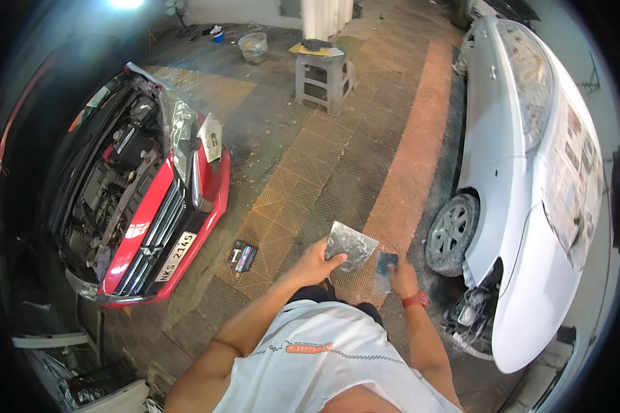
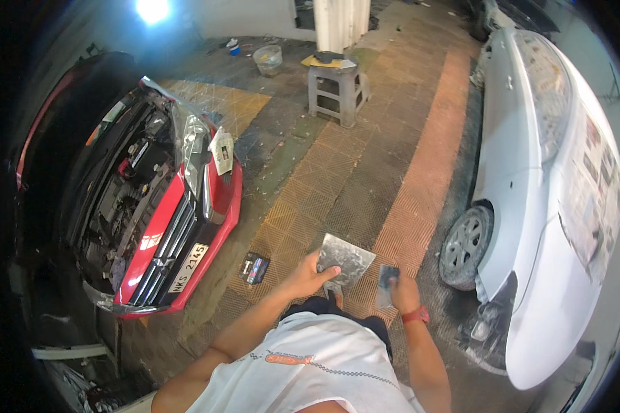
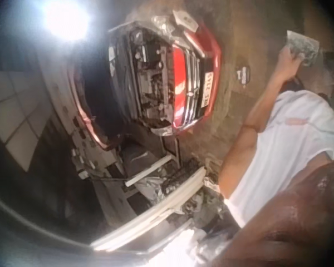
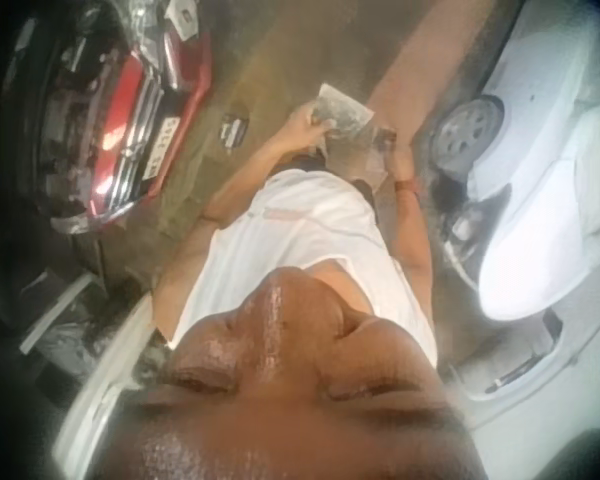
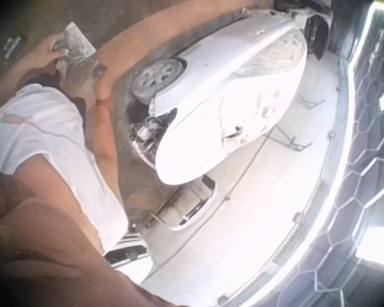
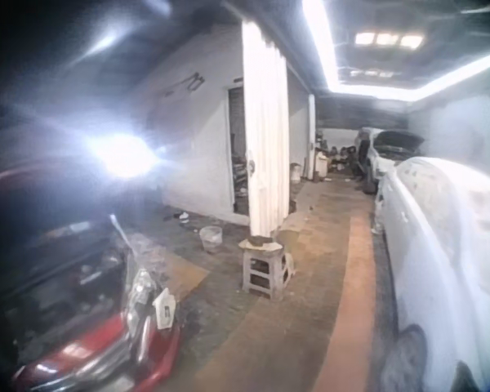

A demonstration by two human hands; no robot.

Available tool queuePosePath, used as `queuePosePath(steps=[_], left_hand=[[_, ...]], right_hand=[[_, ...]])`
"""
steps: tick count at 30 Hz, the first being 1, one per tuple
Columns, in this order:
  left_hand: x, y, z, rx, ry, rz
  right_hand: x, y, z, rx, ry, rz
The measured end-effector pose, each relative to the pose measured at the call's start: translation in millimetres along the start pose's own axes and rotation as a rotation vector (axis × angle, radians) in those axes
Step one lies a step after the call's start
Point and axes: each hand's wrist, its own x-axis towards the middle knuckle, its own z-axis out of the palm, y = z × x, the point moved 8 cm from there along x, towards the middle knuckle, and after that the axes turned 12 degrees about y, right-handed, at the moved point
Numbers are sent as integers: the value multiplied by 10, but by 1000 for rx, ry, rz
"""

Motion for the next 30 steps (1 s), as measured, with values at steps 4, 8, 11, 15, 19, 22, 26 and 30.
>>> queuePosePath(steps=[4,8,11,15,19,22,26,30], left_hand=[[816,42,-329,22,-27,47],[1588,123,-342,14,-169,-100],[2193,269,-415,184,-142,-3],[3247,81,-981,-220,149,-216],[4141,192,-1962,-299,509,-184],[4458,209,-2095,-89,441,-237],[5172,453,-2241,-20,351,-186],[5556,-65,-3126,-497,858,-254]], right_hand=[[587,140,183,515,-128,255],[1649,-997,59,904,-197,265],[2471,-1485,206,1041,-250,191],[3664,-1505,649,950,-436,140],[4957,-1693,925,844,-442,-21],[5735,-2556,839,794,-562,-169],[6448,-3653,1084,797,-812,-246],[7219,-4366,1364,578,-920,-395]])
